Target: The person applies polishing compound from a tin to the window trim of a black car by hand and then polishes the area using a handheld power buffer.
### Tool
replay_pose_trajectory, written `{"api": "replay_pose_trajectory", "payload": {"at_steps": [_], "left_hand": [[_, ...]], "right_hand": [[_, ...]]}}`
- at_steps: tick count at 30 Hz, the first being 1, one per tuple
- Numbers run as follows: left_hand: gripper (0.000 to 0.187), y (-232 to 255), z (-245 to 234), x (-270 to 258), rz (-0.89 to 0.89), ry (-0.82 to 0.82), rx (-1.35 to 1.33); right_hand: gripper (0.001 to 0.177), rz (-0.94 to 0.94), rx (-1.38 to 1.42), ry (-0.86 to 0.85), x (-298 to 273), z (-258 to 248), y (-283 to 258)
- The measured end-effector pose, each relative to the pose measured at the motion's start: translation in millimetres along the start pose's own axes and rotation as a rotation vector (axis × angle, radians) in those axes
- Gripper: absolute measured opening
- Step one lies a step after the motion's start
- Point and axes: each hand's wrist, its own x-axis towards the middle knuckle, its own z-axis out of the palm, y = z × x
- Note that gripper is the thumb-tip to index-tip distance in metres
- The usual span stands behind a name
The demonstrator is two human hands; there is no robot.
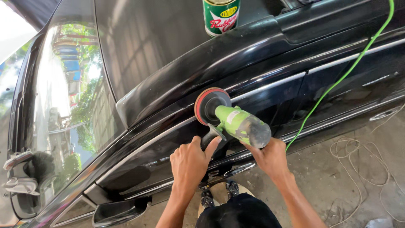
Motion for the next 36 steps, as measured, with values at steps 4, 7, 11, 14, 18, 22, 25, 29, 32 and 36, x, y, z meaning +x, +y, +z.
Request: {"api": "replay_pose_trajectory", "payload": {"at_steps": [4, 7, 11, 14, 18, 22, 25, 29, 32, 36], "left_hand": [[0.066, 27, 4, 16, 0.035, -0.039, -0.011], [0.069, 48, 11, 29, 0.034, -0.094, 0.008], [0.07, 72, 25, 41, 0.11, -0.048, 0.015], [0.07, 89, 37, 50, 0.173, 0.002, -0.013], [0.07, 103, 49, 64, 0.23, 0.043, -0.058], [0.07, 93, 46, 58, 0.228, 0.044, -0.052], [0.069, 74, 38, 43, 0.179, 0.119, -0.039], [0.067, 39, 22, 25, 0.122, 0.087, -0.043], [0.067, 16, 11, 14, 0.063, 0.046, -0.049], [0.066, -16, 4, -7, -0.023, 0.02, -0.079]], "right_hand": [[0.027, 0.053, 0.037, 0.039, 8, -19, 15], [0.028, -0.031, -0.017, 0.108, 12, -33, 26], [0.027, 0.028, 0.051, 0.148, 18, -52, 42], [0.024, 0.236, 0.075, 0.149, 23, -64, 52], [0.02, 0.242, 0.164, 0.208, 27, -71, 62], [0.02, 0.187, 0.158, 0.216, 24, -61, 60], [0.026, 0.121, 0.116, 0.16, 19, -49, 51], [0.03, -0.211, 0.019, 0.124, 11, -27, 36], [0.025, -0.256, -0.106, 0.048, 6, -13, 32], [0.018, -0.197, -0.103, -0.054, -5, 11, 25]]}}
